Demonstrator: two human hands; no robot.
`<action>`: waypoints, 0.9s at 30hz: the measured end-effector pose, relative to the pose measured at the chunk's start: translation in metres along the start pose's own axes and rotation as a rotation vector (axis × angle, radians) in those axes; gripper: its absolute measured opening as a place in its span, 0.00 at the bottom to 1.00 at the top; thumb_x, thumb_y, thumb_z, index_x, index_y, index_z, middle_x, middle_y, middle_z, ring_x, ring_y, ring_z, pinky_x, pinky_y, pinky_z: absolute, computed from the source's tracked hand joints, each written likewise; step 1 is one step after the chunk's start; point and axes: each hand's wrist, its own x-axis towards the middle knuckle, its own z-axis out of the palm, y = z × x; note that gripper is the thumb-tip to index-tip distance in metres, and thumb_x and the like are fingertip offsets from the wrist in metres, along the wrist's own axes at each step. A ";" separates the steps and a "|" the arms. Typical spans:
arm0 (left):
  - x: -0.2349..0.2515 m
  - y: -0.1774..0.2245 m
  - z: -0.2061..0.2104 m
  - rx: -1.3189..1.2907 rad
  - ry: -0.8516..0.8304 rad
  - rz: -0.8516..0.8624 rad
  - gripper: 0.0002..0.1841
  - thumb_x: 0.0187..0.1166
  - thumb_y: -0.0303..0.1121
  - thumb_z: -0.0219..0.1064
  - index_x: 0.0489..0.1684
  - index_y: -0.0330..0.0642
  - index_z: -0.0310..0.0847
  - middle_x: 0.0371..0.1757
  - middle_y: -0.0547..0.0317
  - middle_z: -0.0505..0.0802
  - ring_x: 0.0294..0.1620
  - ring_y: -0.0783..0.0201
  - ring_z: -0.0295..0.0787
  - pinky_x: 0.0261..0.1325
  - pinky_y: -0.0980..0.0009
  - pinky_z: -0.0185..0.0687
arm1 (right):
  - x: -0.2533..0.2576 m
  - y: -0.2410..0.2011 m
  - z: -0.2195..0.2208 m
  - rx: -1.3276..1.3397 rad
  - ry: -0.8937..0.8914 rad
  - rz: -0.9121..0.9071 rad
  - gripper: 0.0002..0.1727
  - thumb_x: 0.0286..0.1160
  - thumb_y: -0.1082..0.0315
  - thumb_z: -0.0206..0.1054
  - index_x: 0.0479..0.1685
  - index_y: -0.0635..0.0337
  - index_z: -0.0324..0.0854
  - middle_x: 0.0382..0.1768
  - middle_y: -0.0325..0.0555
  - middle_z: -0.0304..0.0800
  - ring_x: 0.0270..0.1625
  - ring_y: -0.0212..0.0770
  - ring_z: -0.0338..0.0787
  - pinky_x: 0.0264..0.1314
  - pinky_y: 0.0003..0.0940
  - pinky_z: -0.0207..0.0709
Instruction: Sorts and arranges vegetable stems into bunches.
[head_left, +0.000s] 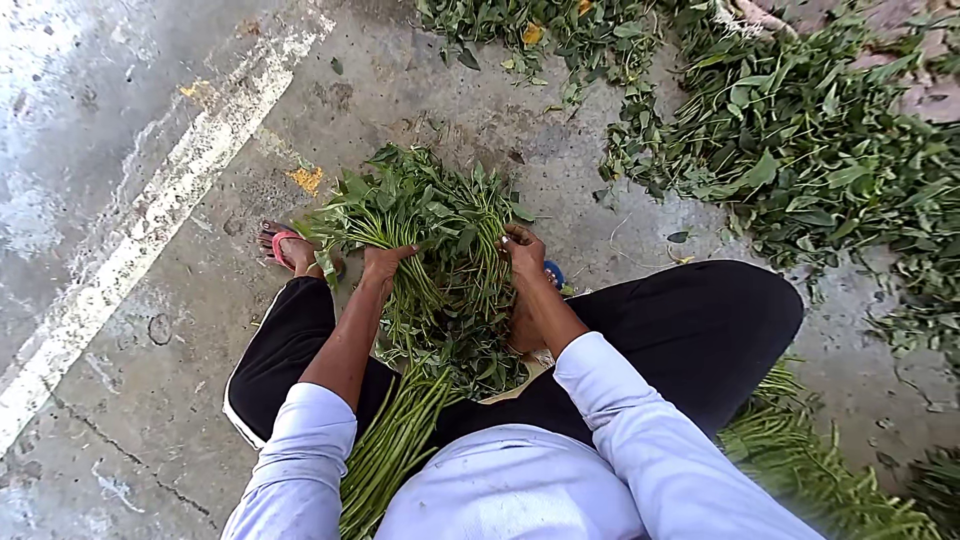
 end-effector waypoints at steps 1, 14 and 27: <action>-0.001 0.000 0.002 -0.010 -0.004 0.010 0.45 0.57 0.19 0.85 0.80 0.32 0.65 0.69 0.37 0.85 0.65 0.50 0.86 0.67 0.51 0.84 | -0.007 -0.001 0.004 0.066 -0.019 -0.017 0.17 0.76 0.82 0.67 0.64 0.68 0.81 0.51 0.51 0.88 0.46 0.35 0.89 0.48 0.30 0.85; -0.017 -0.002 0.007 -0.085 -0.166 0.022 0.37 0.62 0.18 0.81 0.76 0.32 0.69 0.63 0.42 0.88 0.60 0.56 0.89 0.65 0.57 0.86 | -0.088 0.002 0.053 -0.085 -0.471 -0.183 0.18 0.76 0.83 0.66 0.65 0.68 0.81 0.52 0.54 0.88 0.48 0.36 0.86 0.55 0.31 0.80; -0.045 0.012 0.011 0.023 -0.273 0.262 0.43 0.55 0.15 0.83 0.78 0.31 0.66 0.67 0.42 0.87 0.65 0.58 0.87 0.70 0.59 0.84 | -0.055 -0.048 0.063 0.074 -0.311 -0.157 0.14 0.73 0.79 0.71 0.56 0.71 0.80 0.45 0.52 0.87 0.41 0.39 0.89 0.44 0.35 0.88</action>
